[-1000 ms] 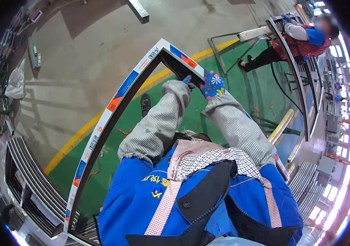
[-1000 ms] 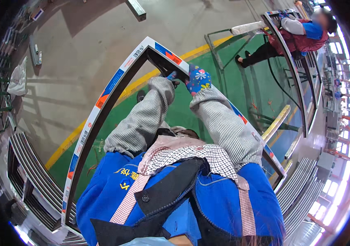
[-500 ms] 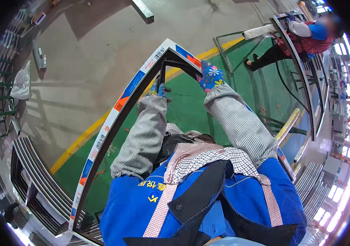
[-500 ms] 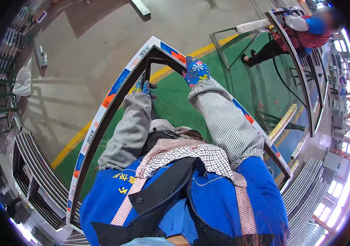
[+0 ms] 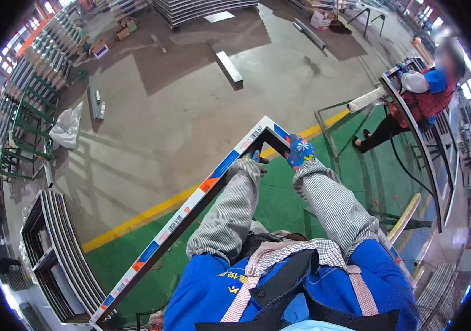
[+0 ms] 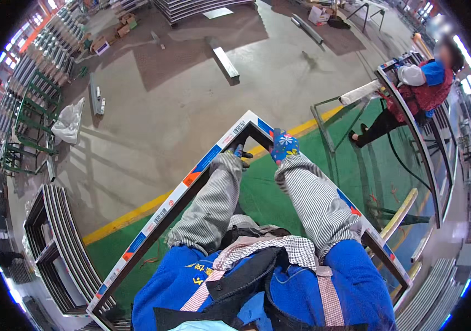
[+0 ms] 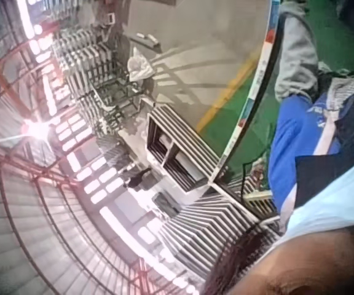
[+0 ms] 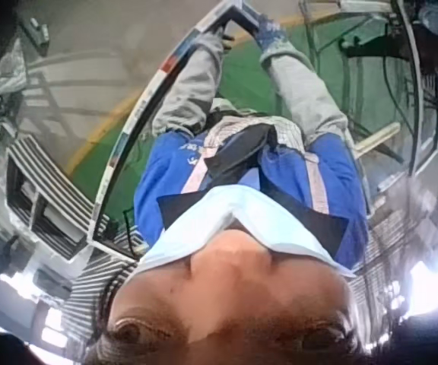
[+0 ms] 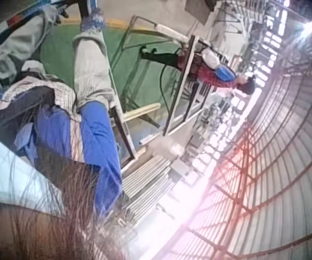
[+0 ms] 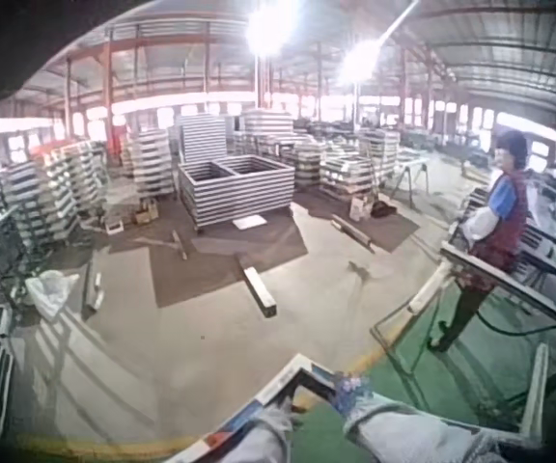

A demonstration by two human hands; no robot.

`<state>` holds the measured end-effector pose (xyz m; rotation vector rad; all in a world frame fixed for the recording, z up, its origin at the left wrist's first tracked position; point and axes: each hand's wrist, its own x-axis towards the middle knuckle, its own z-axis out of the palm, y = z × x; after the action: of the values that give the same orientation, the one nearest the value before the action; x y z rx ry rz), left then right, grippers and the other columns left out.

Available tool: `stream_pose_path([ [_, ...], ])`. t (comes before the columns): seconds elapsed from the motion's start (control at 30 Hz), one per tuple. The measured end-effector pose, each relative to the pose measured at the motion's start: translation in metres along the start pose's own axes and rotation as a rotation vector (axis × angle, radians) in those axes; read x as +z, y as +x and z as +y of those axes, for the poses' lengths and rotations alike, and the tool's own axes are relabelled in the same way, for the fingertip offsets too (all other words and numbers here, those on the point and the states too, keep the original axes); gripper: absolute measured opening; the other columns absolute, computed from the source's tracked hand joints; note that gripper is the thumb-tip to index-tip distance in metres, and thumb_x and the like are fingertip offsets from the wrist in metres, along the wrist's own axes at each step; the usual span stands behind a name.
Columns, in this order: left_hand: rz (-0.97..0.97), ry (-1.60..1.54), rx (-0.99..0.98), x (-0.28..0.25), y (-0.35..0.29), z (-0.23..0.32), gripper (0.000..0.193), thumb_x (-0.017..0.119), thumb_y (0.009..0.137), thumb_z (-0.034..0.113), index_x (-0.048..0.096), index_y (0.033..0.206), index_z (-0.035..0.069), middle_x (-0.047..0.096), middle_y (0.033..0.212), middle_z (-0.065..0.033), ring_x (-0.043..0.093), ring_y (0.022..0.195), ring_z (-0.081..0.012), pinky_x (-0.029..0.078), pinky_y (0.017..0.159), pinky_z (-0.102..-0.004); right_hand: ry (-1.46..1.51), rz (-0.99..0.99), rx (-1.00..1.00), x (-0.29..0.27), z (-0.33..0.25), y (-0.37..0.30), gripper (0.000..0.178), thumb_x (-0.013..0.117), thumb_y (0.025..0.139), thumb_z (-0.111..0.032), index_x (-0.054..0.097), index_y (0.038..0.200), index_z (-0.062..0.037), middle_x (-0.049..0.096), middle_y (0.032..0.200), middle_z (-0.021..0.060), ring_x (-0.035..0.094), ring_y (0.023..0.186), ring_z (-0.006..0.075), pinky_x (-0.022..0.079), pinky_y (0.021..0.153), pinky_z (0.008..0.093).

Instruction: The worker is seen assembling and moving large window frames on a fabrication floor.

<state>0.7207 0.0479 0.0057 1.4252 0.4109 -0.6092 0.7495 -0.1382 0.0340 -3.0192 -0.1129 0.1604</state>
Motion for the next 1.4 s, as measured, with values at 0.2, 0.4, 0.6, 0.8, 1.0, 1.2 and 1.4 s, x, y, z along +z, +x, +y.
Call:
stream_pose_path([
  [0.2, 0.043, -0.031, 0.004, -0.005, -0.003, 0.002, 0.043, 0.032, 0.100, 0.029, 0.026, 0.140, 0.014, 0.066, 0.100, -0.0083, 0.062, 0.061, -0.0143, 0.053, 0.053, -0.0270, -0.037, 0.083, -0.036, 0.003, -0.015, 0.003, 0.048, 0.071, 0.072, -0.024, 0.047, 0.110, -0.0078, 0.058, 0.100, 0.0155, 0.061, 0.092, 0.0325, 0.049, 0.078, 0.0424],
  [0.4, 0.075, 0.157, -0.162, -0.005, 0.002, 0.020, 0.043, 0.032, 0.098, 0.040, 0.038, 0.133, 0.016, 0.069, 0.093, -0.0082, 0.066, 0.063, -0.0151, 0.051, 0.053, -0.0243, -0.160, 0.047, -0.056, -0.001, -0.037, 0.032, 0.053, 0.072, 0.071, -0.024, 0.044, 0.112, -0.0052, 0.057, 0.103, 0.0157, 0.061, 0.093, 0.0318, 0.049, 0.079, 0.0421],
  [0.6, -0.009, 0.020, -0.103, -0.007, 0.025, -0.006, 0.040, 0.031, 0.099, 0.035, 0.033, 0.136, 0.018, 0.069, 0.095, -0.0018, 0.062, 0.055, -0.0134, 0.050, 0.049, -0.0263, -0.077, 0.021, -0.035, -0.003, -0.038, 0.033, 0.052, 0.072, 0.069, -0.022, 0.045, 0.111, -0.0060, 0.058, 0.101, 0.0146, 0.061, 0.093, 0.0309, 0.051, 0.077, 0.0414],
  [0.8, -0.056, -0.194, 0.010, -0.015, 0.047, -0.038, 0.039, 0.035, 0.099, 0.030, 0.033, 0.136, 0.019, 0.068, 0.093, -0.0090, 0.058, 0.048, -0.0180, 0.048, 0.043, -0.0314, 0.020, 0.011, -0.043, -0.010, -0.044, 0.029, 0.046, 0.068, 0.074, -0.031, 0.047, 0.108, -0.0073, 0.059, 0.104, 0.0155, 0.060, 0.094, 0.0320, 0.049, 0.079, 0.0429],
  [1.0, -0.199, -0.242, -0.100, -0.038, 0.053, -0.032, 0.040, 0.041, 0.097, 0.033, 0.039, 0.133, 0.016, 0.068, 0.090, -0.0096, 0.061, 0.054, -0.0182, 0.051, 0.048, -0.0316, 0.007, 0.041, -0.062, -0.003, -0.035, 0.030, 0.034, 0.059, 0.082, -0.033, 0.050, 0.104, -0.0089, 0.061, 0.097, 0.0151, 0.062, 0.086, 0.0317, 0.049, 0.072, 0.0441],
  [1.2, 0.007, 0.073, -0.070, -0.005, 0.038, -0.017, 0.041, 0.039, 0.097, 0.034, 0.041, 0.134, 0.017, 0.068, 0.088, -0.0027, 0.060, 0.053, -0.0149, 0.049, 0.047, -0.0292, 0.029, 0.066, 0.012, -0.003, -0.029, 0.029, 0.034, 0.058, 0.083, -0.035, 0.053, 0.105, -0.0093, 0.062, 0.098, 0.0145, 0.062, 0.087, 0.0323, 0.049, 0.075, 0.0441],
  [1.4, 0.014, 0.113, -0.089, -0.014, 0.034, -0.012, 0.041, 0.040, 0.097, 0.035, 0.040, 0.135, 0.021, 0.068, 0.085, -0.0012, 0.059, 0.050, -0.0136, 0.048, 0.045, -0.0286, 0.049, 0.041, -0.025, -0.009, -0.030, 0.029, 0.036, 0.059, 0.082, -0.036, 0.054, 0.105, -0.0090, 0.062, 0.097, 0.0145, 0.062, 0.088, 0.0322, 0.049, 0.076, 0.0438],
])
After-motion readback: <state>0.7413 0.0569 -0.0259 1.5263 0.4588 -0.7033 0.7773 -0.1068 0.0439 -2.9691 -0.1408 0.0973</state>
